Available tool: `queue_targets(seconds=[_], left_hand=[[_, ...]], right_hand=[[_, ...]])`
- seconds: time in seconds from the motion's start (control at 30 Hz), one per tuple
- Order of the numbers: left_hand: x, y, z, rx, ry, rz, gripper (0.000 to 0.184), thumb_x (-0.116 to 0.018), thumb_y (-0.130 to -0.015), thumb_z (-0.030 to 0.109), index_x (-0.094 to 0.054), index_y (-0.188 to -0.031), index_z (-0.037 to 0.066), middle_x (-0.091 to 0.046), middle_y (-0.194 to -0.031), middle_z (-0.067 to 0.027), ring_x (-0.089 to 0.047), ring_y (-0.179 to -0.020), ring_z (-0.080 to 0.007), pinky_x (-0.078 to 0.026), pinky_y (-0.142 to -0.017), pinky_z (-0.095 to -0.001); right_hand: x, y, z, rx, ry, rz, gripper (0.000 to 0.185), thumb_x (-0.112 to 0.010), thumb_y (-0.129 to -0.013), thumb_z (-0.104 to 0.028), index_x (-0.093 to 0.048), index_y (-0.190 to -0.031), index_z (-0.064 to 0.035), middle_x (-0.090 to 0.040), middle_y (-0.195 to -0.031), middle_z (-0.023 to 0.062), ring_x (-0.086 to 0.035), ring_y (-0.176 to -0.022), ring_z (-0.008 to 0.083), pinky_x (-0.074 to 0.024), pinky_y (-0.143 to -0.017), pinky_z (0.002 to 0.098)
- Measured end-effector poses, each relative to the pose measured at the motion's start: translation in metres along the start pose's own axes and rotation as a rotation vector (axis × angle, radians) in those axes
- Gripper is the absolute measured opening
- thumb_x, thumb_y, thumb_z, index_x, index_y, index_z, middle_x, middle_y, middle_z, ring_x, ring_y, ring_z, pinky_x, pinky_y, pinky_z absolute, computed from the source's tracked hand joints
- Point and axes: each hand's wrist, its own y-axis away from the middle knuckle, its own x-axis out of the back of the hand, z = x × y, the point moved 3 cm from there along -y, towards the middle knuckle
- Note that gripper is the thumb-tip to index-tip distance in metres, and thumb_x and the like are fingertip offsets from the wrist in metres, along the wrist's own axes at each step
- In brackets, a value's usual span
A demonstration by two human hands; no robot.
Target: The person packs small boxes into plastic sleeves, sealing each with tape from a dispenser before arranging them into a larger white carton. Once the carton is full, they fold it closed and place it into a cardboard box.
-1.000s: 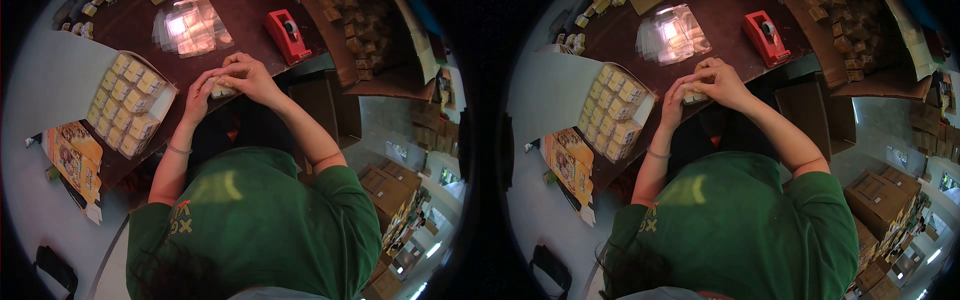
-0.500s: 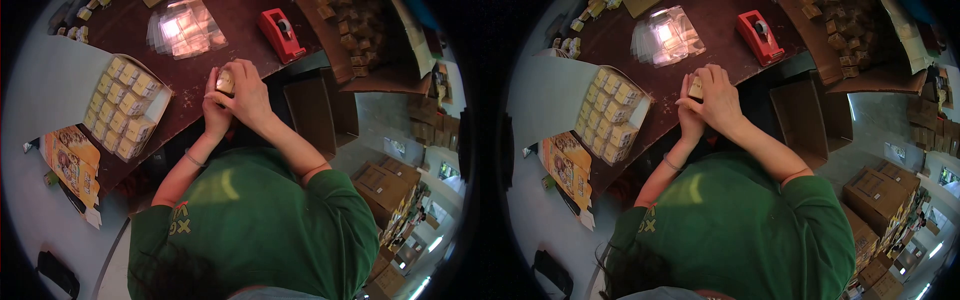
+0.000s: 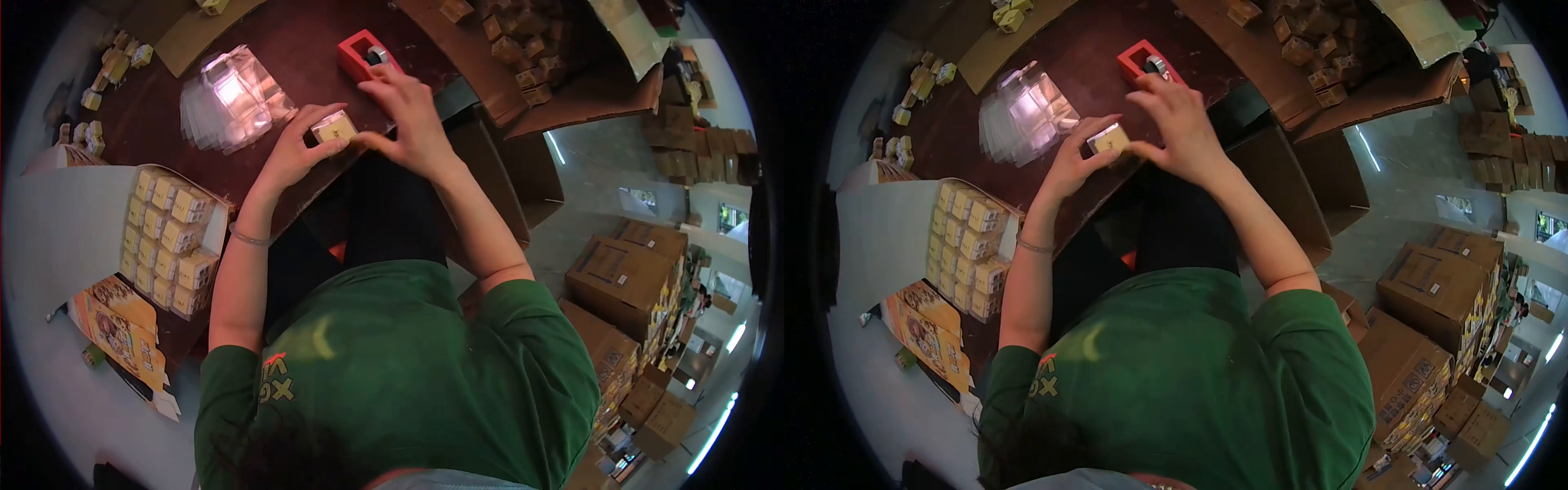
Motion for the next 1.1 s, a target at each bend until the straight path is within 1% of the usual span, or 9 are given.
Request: queue_targets(seconds=[0.07, 0.1, 0.2, 0.43, 0.53, 0.63, 0.73, 0.93, 1.1], left_hand=[[-0.007, -0.008, -0.001, 0.017, 0.007, -0.031, 0.055, -0.069, -0.083, 0.024, -0.054, -0.134, 0.007, -0.056, -0.126, -0.0053, -0.053, -0.115, -0.0168, -0.040, -0.100, -0.0317], [-0.014, -0.017, -0.002, -0.007, 0.042, -0.044, 0.055, -0.069, -0.083, 0.024, -0.054, -0.133, 0.007, -0.057, -0.126, -0.0051, -0.053, -0.114, -0.0164, -0.040, -0.100, -0.0313], [-0.044, -0.046, -0.006, -0.041, 0.180, -0.092, 0.053, -0.069, -0.082, 0.026, -0.055, -0.130, 0.007, -0.057, -0.126, -0.0054, -0.054, -0.112, -0.0149, -0.042, -0.098, -0.0301], [-0.040, -0.054, -0.003, 0.051, 0.279, -0.103, 0.051, -0.070, -0.083, 0.025, -0.055, -0.128, 0.006, -0.058, -0.126, -0.0055, -0.054, -0.115, -0.0155, -0.041, -0.101, -0.0311], [-0.042, -0.055, -0.001, 0.021, 0.242, -0.106, 0.053, -0.068, -0.085, 0.028, -0.054, -0.131, 0.006, -0.056, -0.133, -0.0069, -0.053, -0.117, -0.0160, -0.041, -0.102, -0.0315], [-0.042, -0.055, 0.001, 0.035, 0.246, -0.109, 0.053, -0.068, -0.085, 0.027, -0.054, -0.132, 0.006, -0.057, -0.132, -0.0071, -0.053, -0.118, -0.0160, -0.041, -0.102, -0.0312], [-0.041, -0.055, 0.001, 0.036, 0.241, -0.105, 0.052, -0.068, -0.085, 0.025, -0.054, -0.132, 0.006, -0.058, -0.129, -0.0061, -0.054, -0.115, -0.0151, -0.042, -0.101, -0.0304], [-0.043, -0.045, -0.002, 0.108, 0.307, -0.020, 0.049, -0.068, -0.087, 0.019, -0.055, -0.133, 0.009, -0.060, -0.122, -0.0040, -0.055, -0.111, -0.0133, -0.042, -0.098, -0.0285], [-0.034, -0.022, 0.000, 0.125, 0.320, 0.154, 0.045, -0.067, -0.087, 0.014, -0.056, -0.130, 0.007, -0.061, -0.113, -0.0031, -0.055, -0.105, -0.0113, -0.043, -0.095, -0.0267]], right_hand=[[0.010, 0.011, 0.047, -0.350, -0.099, 0.221, 0.039, -0.075, -0.082, -0.026, -0.065, -0.113, -0.0053, -0.054, -0.128, 0.0137, -0.050, -0.119, 0.0345, -0.0407, -0.099, 0.0435], [0.009, 0.016, 0.072, -0.396, 0.008, 0.211, 0.030, -0.070, -0.088, -0.030, -0.069, -0.102, -0.0033, -0.060, -0.119, 0.0139, -0.056, -0.112, 0.0300, -0.0440, -0.094, 0.0396], [-0.018, 0.019, 0.116, -0.620, -0.597, -0.023, 0.029, -0.066, -0.092, -0.032, -0.071, -0.096, -0.0039, -0.064, -0.108, 0.0127, -0.061, -0.102, 0.0235, -0.0459, -0.090, 0.0351], [-0.016, 0.018, 0.114, -0.438, -0.468, 0.126, 0.023, -0.071, -0.088, -0.028, -0.073, -0.093, -0.0057, -0.066, -0.109, 0.0108, -0.062, -0.100, 0.0185, -0.0456, -0.088, 0.0341], [0.005, 0.022, 0.082, -0.423, -0.109, 0.262, 0.018, -0.070, -0.089, -0.022, -0.072, -0.094, -0.0047, -0.068, -0.101, 0.0089, -0.063, -0.094, 0.0160, -0.0475, -0.083, 0.0326], [0.007, 0.037, 0.072, -0.760, -0.617, 0.056, 0.014, -0.067, -0.091, -0.016, -0.070, -0.095, -0.0023, -0.068, -0.089, 0.0045, -0.062, -0.083, 0.0116, -0.0481, -0.075, 0.0279], [-0.015, 0.059, 0.090, -0.839, -0.964, 0.117, 0.013, -0.065, -0.094, -0.013, -0.068, -0.096, -0.0004, -0.067, -0.080, 0.0003, -0.059, -0.074, 0.0068, -0.0464, -0.068, 0.0227], [-0.037, 0.062, 0.105, -0.829, -1.018, 0.144, 0.014, -0.065, -0.094, -0.015, -0.068, -0.098, -0.0024, -0.065, -0.082, -0.0012, -0.058, -0.075, 0.0058, -0.0456, -0.069, 0.0210], [-0.026, 0.062, 0.102, -0.823, -0.531, 0.032, 0.011, -0.067, -0.091, -0.011, -0.069, -0.091, -0.0004, -0.068, -0.079, 0.0031, -0.061, -0.074, 0.0073, -0.0490, -0.070, 0.0239]])
